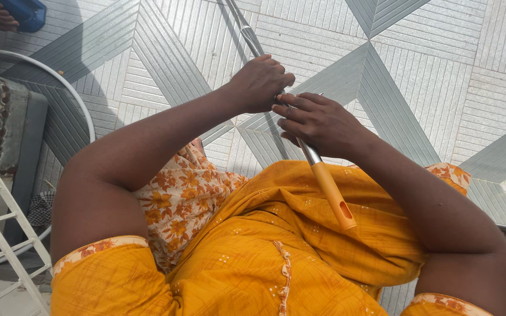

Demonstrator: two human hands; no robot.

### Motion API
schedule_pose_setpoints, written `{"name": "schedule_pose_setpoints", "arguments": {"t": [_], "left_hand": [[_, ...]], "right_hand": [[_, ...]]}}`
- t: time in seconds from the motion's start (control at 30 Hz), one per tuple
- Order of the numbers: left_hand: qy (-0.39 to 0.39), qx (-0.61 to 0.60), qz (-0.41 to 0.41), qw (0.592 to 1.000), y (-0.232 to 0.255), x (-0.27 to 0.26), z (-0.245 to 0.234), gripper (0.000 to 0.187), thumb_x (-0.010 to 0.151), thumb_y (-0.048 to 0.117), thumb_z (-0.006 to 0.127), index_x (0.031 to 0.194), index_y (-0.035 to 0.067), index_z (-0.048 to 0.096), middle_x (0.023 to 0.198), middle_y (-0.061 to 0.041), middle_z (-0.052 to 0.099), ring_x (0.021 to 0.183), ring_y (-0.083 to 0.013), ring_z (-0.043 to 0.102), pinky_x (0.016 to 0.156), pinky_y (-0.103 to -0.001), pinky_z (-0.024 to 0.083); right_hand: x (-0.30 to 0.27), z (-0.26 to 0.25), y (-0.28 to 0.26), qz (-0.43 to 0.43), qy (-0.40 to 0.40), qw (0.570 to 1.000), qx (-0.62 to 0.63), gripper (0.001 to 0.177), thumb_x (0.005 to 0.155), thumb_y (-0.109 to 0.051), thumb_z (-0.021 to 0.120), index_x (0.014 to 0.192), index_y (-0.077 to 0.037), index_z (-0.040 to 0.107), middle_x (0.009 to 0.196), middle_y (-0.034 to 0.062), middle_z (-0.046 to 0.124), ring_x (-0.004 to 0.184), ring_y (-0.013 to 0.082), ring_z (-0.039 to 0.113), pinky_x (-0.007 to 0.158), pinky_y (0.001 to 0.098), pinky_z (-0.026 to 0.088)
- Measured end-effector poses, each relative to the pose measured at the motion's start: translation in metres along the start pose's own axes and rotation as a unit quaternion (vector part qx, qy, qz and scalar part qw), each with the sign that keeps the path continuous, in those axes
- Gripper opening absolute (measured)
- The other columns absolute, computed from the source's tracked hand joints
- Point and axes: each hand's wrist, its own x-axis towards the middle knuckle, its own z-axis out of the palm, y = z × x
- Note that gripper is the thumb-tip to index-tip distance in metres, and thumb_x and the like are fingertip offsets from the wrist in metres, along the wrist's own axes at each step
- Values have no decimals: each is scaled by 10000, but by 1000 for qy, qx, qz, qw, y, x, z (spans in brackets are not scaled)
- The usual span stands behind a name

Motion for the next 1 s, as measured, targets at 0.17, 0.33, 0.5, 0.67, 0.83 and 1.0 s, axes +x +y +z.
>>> {"name": "schedule_pose_setpoints", "arguments": {"t": [0.17,0.33,0.5,0.67,0.83,1.0], "left_hand": [[-51,27,20,998,28,-6,-19,282,861,334,738,722,91,696,635,-104,681,630,-267,711,671,-421,557],[-23,14,62,998,70,-28,-36,302,806,349,755,676,85,689,614,-122,689,606,-272,719,555,-409,559],[-56,-7,65,996,101,-49,-51,282,727,340,787,700,70,711,625,-122,697,585,-279,717,550,-402,571],[-194,37,19,980,91,-38,-53,233,762,284,763,734,58,712,643,-106,703,568,-239,709,550,-379,559],[-158,19,43,986,69,-24,-48,174,730,291,774,753,122,738,652,-91,709,599,-279,699,557,-407,537],[-103,-38,63,992,48,4,-24,183,686,278,800,850,207,764,663,-73,705,653,-290,717,559,-438,543]], "right_hand": [[-6,-17,-27,-55,-2,998,-38,233,947,-310,652,1071,-122,713,1332,73,692,1337,260,598,1136,419,469],[-23,-44,-57,-97,7,995,34,312,909,-293,656,1092,-46,707,1257,114,706,1277,293,609,1101,444,468],[-33,-53,-73,-125,15,989,73,295,945,-248,637,1139,-35,695,1244,136,703,1268,279,620,1119,446,477],[-31,-44,-67,-104,0,991,79,324,922,-277,630,1136,-42,694,1255,107,707,1280,264,618,1091,438,480],[-27,-38,-60,-55,23,998,36,290,912,-277,645,1104,-66,700,1269,73,713,1296,225,617,1079,409,490],[-26,-29,-49,-11,30,999,-4,273,916,-229,656,1118,-55,715,1229,76,730,1281,230,640,1071,389,512]]}}
